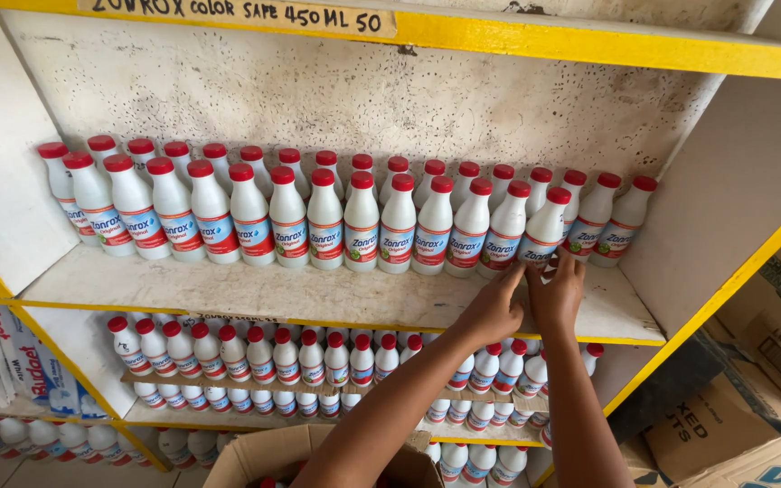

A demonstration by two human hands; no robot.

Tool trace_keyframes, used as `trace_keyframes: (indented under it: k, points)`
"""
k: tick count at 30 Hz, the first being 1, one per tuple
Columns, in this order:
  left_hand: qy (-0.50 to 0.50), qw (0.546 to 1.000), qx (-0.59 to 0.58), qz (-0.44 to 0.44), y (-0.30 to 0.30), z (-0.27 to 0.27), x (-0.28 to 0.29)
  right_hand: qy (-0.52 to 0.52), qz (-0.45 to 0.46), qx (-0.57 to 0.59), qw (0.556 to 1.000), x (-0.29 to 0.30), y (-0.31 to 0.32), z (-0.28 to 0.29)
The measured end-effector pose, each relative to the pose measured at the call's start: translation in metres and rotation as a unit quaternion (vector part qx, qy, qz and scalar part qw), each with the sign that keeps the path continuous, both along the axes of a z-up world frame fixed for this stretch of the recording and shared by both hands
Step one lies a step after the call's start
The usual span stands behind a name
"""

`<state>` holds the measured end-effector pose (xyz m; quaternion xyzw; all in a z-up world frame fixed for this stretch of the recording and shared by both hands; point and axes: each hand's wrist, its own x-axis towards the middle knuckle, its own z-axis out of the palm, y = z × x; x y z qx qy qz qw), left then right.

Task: Stocking shelves with bottles of liquid bleach from a box.

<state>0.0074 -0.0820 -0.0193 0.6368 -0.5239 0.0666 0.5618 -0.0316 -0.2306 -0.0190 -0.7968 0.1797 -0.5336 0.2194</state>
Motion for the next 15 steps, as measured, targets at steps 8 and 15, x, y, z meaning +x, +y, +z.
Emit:
trace_keyframes:
  k: [8, 15]
  points:
    - [0.014, 0.999, 0.031, 0.008, -0.012, -0.005, 0.006, -0.026, 0.024, -0.037, 0.999, 0.004, -0.009, -0.009]
    - [-0.007, 0.999, 0.048, 0.008, -0.017, -0.013, 0.013, -0.017, 0.022, -0.037, 0.999, 0.004, -0.010, -0.009]
